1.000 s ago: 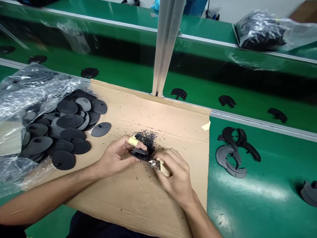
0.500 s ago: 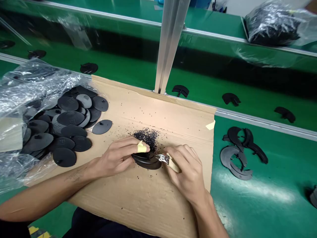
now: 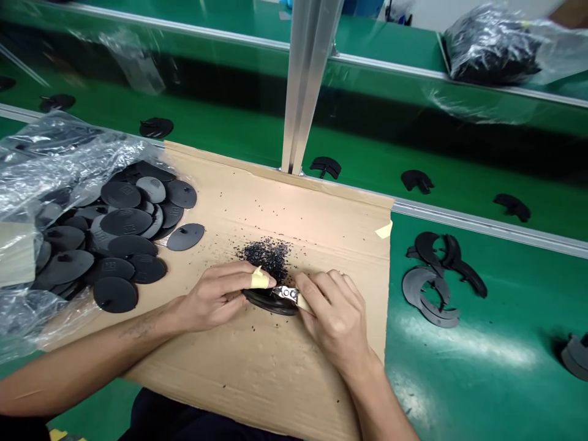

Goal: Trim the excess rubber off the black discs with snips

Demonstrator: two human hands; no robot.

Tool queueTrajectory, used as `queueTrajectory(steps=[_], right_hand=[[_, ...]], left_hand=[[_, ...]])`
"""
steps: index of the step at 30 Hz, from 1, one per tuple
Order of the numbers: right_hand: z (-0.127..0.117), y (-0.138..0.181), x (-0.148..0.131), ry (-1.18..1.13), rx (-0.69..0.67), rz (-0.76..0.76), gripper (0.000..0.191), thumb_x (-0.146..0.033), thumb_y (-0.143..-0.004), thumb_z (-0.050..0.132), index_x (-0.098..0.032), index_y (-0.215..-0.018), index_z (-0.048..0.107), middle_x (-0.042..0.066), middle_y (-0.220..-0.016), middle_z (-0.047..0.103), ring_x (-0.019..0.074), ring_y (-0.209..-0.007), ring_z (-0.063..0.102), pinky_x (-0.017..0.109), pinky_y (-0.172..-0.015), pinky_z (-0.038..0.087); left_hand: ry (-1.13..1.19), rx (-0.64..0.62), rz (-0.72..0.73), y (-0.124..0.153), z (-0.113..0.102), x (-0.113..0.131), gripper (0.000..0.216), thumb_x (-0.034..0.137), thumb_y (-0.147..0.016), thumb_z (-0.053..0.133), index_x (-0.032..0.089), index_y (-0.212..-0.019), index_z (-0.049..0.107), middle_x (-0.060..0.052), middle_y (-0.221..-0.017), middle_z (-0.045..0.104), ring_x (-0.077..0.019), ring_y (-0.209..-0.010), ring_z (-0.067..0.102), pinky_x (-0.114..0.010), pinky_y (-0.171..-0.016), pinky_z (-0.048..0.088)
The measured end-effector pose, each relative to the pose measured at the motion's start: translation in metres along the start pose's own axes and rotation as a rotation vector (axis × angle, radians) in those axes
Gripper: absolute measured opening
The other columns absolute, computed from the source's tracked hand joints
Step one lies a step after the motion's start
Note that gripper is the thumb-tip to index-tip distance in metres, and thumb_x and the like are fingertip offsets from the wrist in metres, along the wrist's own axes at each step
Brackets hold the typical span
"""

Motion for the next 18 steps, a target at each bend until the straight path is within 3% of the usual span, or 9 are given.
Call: queueTrajectory(steps=[6,14,18], right_hand=[[0.0,-0.001,0.0,-0.041,0.002,0.002,0.022,-0.014,-0.094,0.06,-0.017,-0.115,0.063,0.007,-0.086,0.069,0.0179,-0.073,0.057,0.033,-0.063,0.043],[0.002,-0.004,-0.004,0.063,-0.007,0.002,0.02,-0.005,-0.093,0.053,-0.017,-0.1,0.067,0.003,-0.071,0.067,0.0144,-0.062,0.056,0.029,-0.06,0.043],[0.005,-0.003,0.001,-0.149,0.027,0.085,0.022,-0.008,-0.093,0.049,-0.018,-0.103,0.066,0.004,-0.076,0.067,0.0149,-0.065,0.061,0.028,-0.06,0.046]], left_hand=[[0.032,0.007,0.025,0.0,0.0,0.002,0.029,0.008,-0.093,0.055,0.015,-0.119,0.066,-0.01,-0.097,0.073,-0.0188,-0.09,0.068,-0.032,-0.075,0.058],[0.058,0.01,-0.011,0.001,0.0,-0.003,0.027,0.009,-0.093,0.055,0.016,-0.116,0.068,-0.01,-0.096,0.073,-0.0179,-0.086,0.067,-0.032,-0.073,0.057],[0.138,0.064,-0.17,0.0,-0.003,-0.009,0.023,0.015,-0.092,0.061,0.017,-0.112,0.07,-0.009,-0.099,0.074,-0.0187,-0.09,0.068,-0.032,-0.079,0.057]])
Point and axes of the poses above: each hand's wrist, its own y-axis away from the middle knuckle, its own z-axis out of the palm, x = y × z, the point moved 6 cm from there along -y, towards the middle knuckle
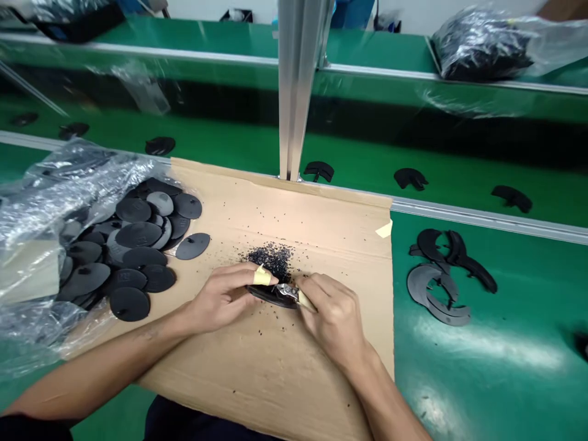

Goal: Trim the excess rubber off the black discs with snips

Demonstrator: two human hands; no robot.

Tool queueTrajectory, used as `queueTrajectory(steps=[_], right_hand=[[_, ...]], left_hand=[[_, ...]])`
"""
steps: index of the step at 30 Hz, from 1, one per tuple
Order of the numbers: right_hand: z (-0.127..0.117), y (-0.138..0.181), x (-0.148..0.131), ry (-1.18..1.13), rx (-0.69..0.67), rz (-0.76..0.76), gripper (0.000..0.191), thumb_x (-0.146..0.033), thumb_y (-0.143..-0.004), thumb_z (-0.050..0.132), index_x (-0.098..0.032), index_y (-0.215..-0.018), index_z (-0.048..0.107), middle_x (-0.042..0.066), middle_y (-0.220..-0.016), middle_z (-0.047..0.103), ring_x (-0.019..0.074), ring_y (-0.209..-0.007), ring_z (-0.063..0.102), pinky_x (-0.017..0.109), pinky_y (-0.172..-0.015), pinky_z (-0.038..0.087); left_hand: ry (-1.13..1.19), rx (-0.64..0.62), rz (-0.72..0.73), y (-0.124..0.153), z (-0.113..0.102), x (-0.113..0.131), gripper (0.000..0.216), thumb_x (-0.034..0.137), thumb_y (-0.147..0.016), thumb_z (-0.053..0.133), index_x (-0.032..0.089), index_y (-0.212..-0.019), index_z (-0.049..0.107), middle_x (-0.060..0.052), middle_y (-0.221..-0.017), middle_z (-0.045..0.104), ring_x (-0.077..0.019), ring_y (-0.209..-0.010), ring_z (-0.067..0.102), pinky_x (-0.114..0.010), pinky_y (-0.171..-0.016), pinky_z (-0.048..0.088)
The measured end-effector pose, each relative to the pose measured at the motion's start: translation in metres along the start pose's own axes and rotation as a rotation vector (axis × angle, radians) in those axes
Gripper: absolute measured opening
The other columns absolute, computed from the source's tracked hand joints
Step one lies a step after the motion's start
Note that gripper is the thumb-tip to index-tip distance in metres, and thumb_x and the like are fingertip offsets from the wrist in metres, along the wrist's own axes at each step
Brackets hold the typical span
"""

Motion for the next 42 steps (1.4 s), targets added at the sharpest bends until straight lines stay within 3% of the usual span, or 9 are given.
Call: queueTrajectory(steps=[5,8,12,16,22,29,35,39,42], right_hand=[[-0.006,0.0,0.009,0.104,0.082,0.052,0.017,-0.013,-0.093,0.049,-0.019,-0.1,0.063,0.006,-0.079,0.065,0.0183,-0.068,0.057,0.031,-0.062,0.043],[-0.008,0.001,0.009,0.181,0.113,-0.034,0.016,-0.014,-0.094,0.048,-0.019,-0.101,0.062,0.007,-0.082,0.066,0.0196,-0.071,0.055,0.032,-0.064,0.041],[-0.004,0.003,0.009,0.212,0.154,-0.092,0.021,-0.01,-0.092,0.047,-0.019,-0.104,0.061,0.006,-0.084,0.066,0.0197,-0.073,0.056,0.03,-0.064,0.039],[0.002,0.007,0.008,0.202,0.158,-0.085,0.023,-0.006,-0.086,0.05,-0.019,-0.102,0.06,0.005,-0.085,0.066,0.0204,-0.075,0.057,0.03,-0.067,0.039],[0.002,0.013,0.009,0.195,0.187,-0.035,0.03,0.0,-0.078,0.055,-0.02,-0.098,0.06,0.005,-0.085,0.065,0.0214,-0.078,0.056,0.031,-0.068,0.039],[0.003,0.019,0.007,0.174,0.2,0.004,0.033,0.001,-0.076,0.055,-0.02,-0.1,0.061,0.005,-0.085,0.063,0.0208,-0.078,0.053,0.032,-0.069,0.039],[0.016,0.022,0.006,0.227,0.009,0.052,0.03,0.002,-0.074,0.058,-0.022,-0.092,0.061,0.004,-0.092,0.065,0.0211,-0.085,0.057,0.033,-0.077,0.041],[0.009,0.019,0.001,0.209,0.041,0.024,0.032,0.002,-0.076,0.059,-0.021,-0.098,0.06,0.004,-0.092,0.064,0.0207,-0.087,0.057,0.032,-0.077,0.041],[0.006,0.015,-0.001,0.214,0.061,-0.014,0.03,0.001,-0.079,0.057,-0.019,-0.1,0.061,0.005,-0.087,0.063,0.0205,-0.082,0.056,0.031,-0.071,0.041]], left_hand=[[0.394,0.084,-0.429,0.001,0.003,-0.027,0.033,0.039,-0.089,0.068,0.014,-0.11,0.069,-0.008,-0.092,0.073,-0.0156,-0.076,0.067,-0.024,-0.064,0.053],[0.499,0.203,-0.47,-0.01,-0.012,-0.037,0.049,0.055,-0.091,0.061,0.011,-0.111,0.069,-0.008,-0.086,0.072,-0.0161,-0.071,0.067,-0.025,-0.063,0.053],[0.009,0.375,-0.264,-0.052,-0.073,-0.028,0.066,0.064,-0.099,0.032,0.013,-0.119,0.068,-0.013,-0.102,0.075,-0.0241,-0.1,0.07,-0.037,-0.093,0.053],[-0.316,0.358,-0.14,-0.117,-0.12,-0.028,0.054,0.057,-0.101,0.037,0.017,-0.123,0.066,-0.011,-0.126,0.068,-0.0257,-0.126,0.058,-0.041,-0.112,0.042],[-0.669,0.22,-0.193,-0.189,-0.131,-0.074,0.031,0.035,-0.097,0.059,0.015,-0.12,0.062,-0.011,-0.127,0.063,-0.0254,-0.118,0.061,-0.05,-0.104,0.048],[-0.966,0.09,-0.142,-0.182,-0.109,-0.083,0.027,0.033,-0.097,0.06,0.014,-0.116,0.062,-0.009,-0.115,0.065,-0.0201,-0.099,0.065,-0.041,-0.087,0.057],[-1.071,-0.232,0.112,-0.146,-0.013,-0.052,0.021,0.02,-0.101,0.047,0.014,-0.095,0.066,-0.01,-0.095,0.068,-0.02,-0.091,0.062,-0.036,-0.084,0.052],[-1.135,-0.348,0.119,-0.18,0.044,-0.036,0.021,0.017,-0.101,0.047,0.013,-0.111,0.065,-0.013,-0.107,0.067,-0.0232,-0.106,0.062,-0.04,-0.095,0.05],[-1.18,-0.357,-0.018,-0.223,0.06,-0.035,0.027,0.028,-0.098,0.059,0.012,-0.12,0.061,-0.011,-0.116,0.065,-0.023,-0.106,0.064,-0.044,-0.094,0.054]])
Point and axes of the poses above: each hand's wrist, its own y-axis away from the middle knuckle, its own z-axis out of the palm, x = y × z, the point moved 6 cm from there along -y, towards the middle knuckle
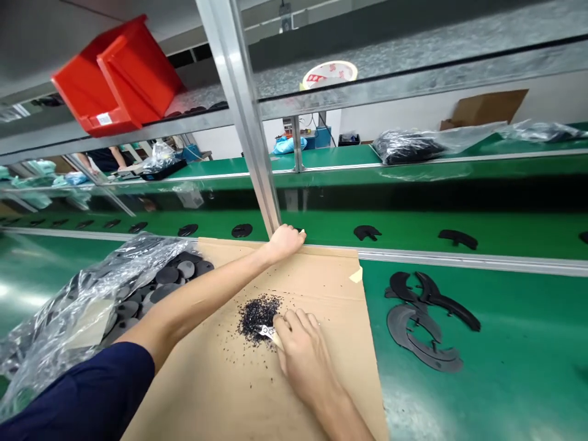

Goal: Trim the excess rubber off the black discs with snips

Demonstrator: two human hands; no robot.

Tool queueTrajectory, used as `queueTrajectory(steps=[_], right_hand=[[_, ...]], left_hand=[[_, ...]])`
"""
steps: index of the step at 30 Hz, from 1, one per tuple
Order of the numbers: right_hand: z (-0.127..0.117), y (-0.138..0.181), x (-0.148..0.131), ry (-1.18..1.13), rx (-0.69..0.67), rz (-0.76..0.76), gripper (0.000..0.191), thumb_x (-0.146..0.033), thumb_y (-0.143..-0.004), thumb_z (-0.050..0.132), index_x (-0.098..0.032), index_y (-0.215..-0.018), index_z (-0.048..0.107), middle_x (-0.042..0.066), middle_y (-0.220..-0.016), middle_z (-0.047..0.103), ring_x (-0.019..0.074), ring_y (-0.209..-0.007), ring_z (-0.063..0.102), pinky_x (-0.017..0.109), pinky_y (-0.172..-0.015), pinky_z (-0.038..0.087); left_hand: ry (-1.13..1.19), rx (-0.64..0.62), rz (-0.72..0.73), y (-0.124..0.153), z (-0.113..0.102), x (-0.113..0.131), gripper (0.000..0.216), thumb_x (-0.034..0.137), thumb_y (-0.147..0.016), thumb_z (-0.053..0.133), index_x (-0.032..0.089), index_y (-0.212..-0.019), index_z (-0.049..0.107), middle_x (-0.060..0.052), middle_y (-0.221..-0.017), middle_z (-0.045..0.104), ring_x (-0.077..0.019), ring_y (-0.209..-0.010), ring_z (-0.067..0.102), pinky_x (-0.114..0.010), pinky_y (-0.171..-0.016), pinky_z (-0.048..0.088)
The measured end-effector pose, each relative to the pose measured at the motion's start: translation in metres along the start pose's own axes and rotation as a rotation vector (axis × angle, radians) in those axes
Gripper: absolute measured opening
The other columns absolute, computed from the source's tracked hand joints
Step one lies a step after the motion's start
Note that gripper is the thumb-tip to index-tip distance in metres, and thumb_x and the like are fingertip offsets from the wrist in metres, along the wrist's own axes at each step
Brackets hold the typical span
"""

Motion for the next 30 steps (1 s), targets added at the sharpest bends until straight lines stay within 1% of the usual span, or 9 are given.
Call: queueTrajectory(steps=[5,10,13,16,19,22,26,28,30], right_hand=[[-0.001,-0.001,-0.003,-0.024,-0.021,-0.084,0.03,-0.002,-0.08,0.057,-0.02,-0.103,0.062,0.005,-0.088,0.063,0.02,-0.082,0.056,0.031,-0.071,0.041],[-0.012,0.001,-0.008,-0.055,0.107,-0.104,0.029,-0.003,-0.086,0.049,-0.017,-0.108,0.062,0.005,-0.084,0.061,0.0193,-0.078,0.052,0.031,-0.07,0.04],[-0.016,0.0,-0.006,-0.06,0.149,-0.09,0.029,-0.003,-0.087,0.047,-0.016,-0.107,0.063,0.006,-0.084,0.061,0.0199,-0.077,0.052,0.032,-0.071,0.04],[-0.015,-0.002,-0.001,-0.052,0.133,-0.055,0.031,-0.001,-0.084,0.049,-0.017,-0.106,0.064,0.007,-0.087,0.063,0.0208,-0.08,0.055,0.032,-0.072,0.041],[-0.019,-0.003,0.004,-0.079,0.217,-0.023,0.03,-0.007,-0.089,0.049,-0.018,-0.112,0.064,0.01,-0.095,0.064,0.0217,-0.08,0.058,0.033,-0.071,0.044],[-0.026,-0.004,0.009,-0.099,0.367,0.041,0.03,-0.018,-0.092,0.055,-0.018,-0.122,0.061,0.015,-0.111,0.062,0.0226,-0.082,0.062,0.037,-0.075,0.049],[-0.012,-0.012,0.006,-0.36,0.191,0.044,0.024,-0.026,-0.095,0.055,-0.024,-0.118,0.061,0.009,-0.099,0.069,0.0235,-0.084,0.066,0.035,-0.072,0.052],[-0.002,-0.014,0.005,-0.478,0.079,0.095,0.017,-0.031,-0.095,0.055,-0.025,-0.11,0.063,0.006,-0.091,0.071,0.0221,-0.079,0.068,0.032,-0.068,0.053],[0.005,-0.013,0.011,-0.519,0.052,0.215,0.017,-0.038,-0.094,0.058,-0.024,-0.102,0.064,0.005,-0.089,0.072,0.0215,-0.076,0.068,0.03,-0.067,0.053]], left_hand=[[0.017,-0.069,-0.133,-0.028,-0.006,0.004,0.035,0.033,-0.096,0.062,0.014,-0.124,0.059,-0.011,-0.123,0.062,-0.0229,-0.106,0.065,-0.042,-0.089,0.057],[0.023,-0.043,-0.143,-0.024,-0.013,0.011,0.035,0.033,-0.096,0.062,0.013,-0.124,0.059,-0.011,-0.123,0.062,-0.0227,-0.105,0.065,-0.043,-0.089,0.057],[0.059,0.014,-0.111,-0.012,-0.025,0.01,0.028,0.021,-0.097,0.057,0.012,-0.124,0.057,-0.012,-0.12,0.062,-0.0239,-0.105,0.064,-0.042,-0.089,0.056],[0.147,0.071,-0.071,0.026,-0.037,0.002,0.025,0.01,-0.097,0.044,0.012,-0.119,0.056,-0.013,-0.113,0.062,-0.0239,-0.104,0.063,-0.036,-0.088,0.052],[0.294,0.074,-0.051,0.09,-0.037,-0.007,0.021,0.015,-0.098,0.04,0.015,-0.109,0.057,-0.008,-0.103,0.064,-0.0173,-0.092,0.064,-0.027,-0.081,0.052],[0.816,0.01,-0.048,0.157,-0.019,-0.005,0.015,0.021,-0.096,0.046,0.016,-0.099,0.059,-0.005,-0.09,0.064,-0.0137,-0.075,0.062,-0.023,-0.067,0.05],[1.324,-0.089,-0.147,0.208,0.014,0.004,0.014,0.026,-0.094,0.052,0.015,-0.097,0.059,-0.004,-0.079,0.062,-0.0118,-0.064,0.061,-0.022,-0.061,0.049],[1.299,-0.092,-0.129,0.218,0.016,0.001,0.019,0.03,-0.098,0.049,0.015,-0.102,0.059,-0.004,-0.079,0.064,-0.0129,-0.066,0.063,-0.024,-0.064,0.051],[0.966,-0.047,-0.118,0.225,0.007,-0.017,0.019,0.029,-0.099,0.049,0.016,-0.106,0.061,-0.007,-0.089,0.067,-0.0167,-0.079,0.066,-0.028,-0.075,0.053]])
Point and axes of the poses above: each hand's wrist, its own y-axis away from the middle knuckle, its own z-axis out of the palm, x = y × z, the point moved 6 cm from there along -y, towards the middle knuckle
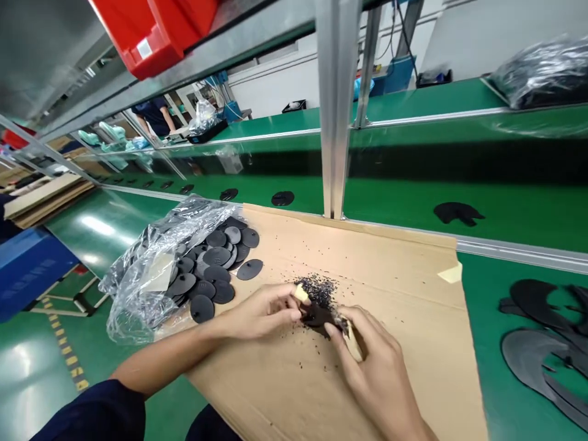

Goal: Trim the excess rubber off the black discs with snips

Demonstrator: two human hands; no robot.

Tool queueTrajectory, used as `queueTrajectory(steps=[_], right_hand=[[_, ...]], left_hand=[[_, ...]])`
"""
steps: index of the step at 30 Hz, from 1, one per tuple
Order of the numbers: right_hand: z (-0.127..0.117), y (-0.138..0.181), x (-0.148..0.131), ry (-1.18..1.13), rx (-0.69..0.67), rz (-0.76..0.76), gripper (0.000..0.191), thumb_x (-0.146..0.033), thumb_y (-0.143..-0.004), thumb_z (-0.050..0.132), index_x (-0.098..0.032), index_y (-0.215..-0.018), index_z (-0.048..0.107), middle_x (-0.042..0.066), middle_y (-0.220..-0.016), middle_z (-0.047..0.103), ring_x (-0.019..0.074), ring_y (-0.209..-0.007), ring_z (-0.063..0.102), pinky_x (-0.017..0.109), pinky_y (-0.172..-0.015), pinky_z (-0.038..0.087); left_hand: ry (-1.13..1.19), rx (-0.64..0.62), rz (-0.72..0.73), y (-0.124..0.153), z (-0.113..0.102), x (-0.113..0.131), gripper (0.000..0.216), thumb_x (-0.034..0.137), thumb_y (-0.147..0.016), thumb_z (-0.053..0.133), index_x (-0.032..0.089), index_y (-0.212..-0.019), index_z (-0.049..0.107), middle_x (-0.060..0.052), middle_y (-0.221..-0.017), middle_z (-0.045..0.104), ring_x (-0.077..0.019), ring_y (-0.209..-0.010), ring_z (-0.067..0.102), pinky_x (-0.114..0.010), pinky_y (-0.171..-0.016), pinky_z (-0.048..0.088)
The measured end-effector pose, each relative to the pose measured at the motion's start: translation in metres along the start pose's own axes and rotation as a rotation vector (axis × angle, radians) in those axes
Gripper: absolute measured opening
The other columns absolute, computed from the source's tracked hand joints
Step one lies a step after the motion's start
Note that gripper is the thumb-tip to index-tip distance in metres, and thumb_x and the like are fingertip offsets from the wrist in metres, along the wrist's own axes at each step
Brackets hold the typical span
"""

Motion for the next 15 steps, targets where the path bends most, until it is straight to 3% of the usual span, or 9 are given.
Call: queueTrajectory(steps=[3,5,8,15], right_hand=[[-0.001,-0.002,0.012,-0.043,0.055,0.168,0.024,-0.047,-0.09,0.062,-0.023,-0.094,0.065,0.003,-0.084,0.071,0.0207,-0.073,0.068,0.028,-0.064,0.053],[-0.003,-0.003,0.016,-0.092,0.064,0.249,0.026,-0.049,-0.088,0.064,-0.023,-0.091,0.064,0.002,-0.082,0.07,0.0201,-0.072,0.066,0.027,-0.063,0.052],[-0.005,-0.004,0.015,-0.151,0.052,0.325,0.027,-0.049,-0.086,0.066,-0.022,-0.091,0.065,0.002,-0.081,0.067,0.0201,-0.074,0.064,0.028,-0.066,0.051],[-0.004,0.001,0.01,-0.25,0.047,0.41,0.027,-0.046,-0.087,0.066,-0.02,-0.084,0.06,0.001,-0.078,0.061,0.0168,-0.072,0.055,0.028,-0.067,0.046]], left_hand=[[-0.754,0.138,-0.155,0.013,-0.052,-0.018,0.013,0.018,-0.097,0.051,0.018,-0.1,0.064,-0.011,-0.106,0.067,-0.0238,-0.101,0.063,-0.034,-0.089,0.051],[-0.94,0.184,-0.291,0.022,-0.081,-0.033,0.015,0.012,-0.095,0.048,0.016,-0.095,0.063,-0.013,-0.103,0.067,-0.0266,-0.099,0.063,-0.036,-0.084,0.051],[-0.937,0.18,-0.362,0.027,-0.094,-0.048,0.016,0.011,-0.095,0.047,0.015,-0.091,0.062,-0.013,-0.093,0.066,-0.0265,-0.086,0.066,-0.033,-0.072,0.051],[-0.861,0.136,-0.325,0.009,-0.084,-0.054,0.012,0.016,-0.09,0.053,0.016,-0.081,0.061,-0.011,-0.085,0.065,-0.0282,-0.076,0.068,-0.033,-0.065,0.049]])
Point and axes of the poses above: each hand's wrist, its own y-axis away from the middle knuckle, its own z-axis out of the palm, x = y × z, the point moved 6 cm from there along -y, towards the middle knuckle
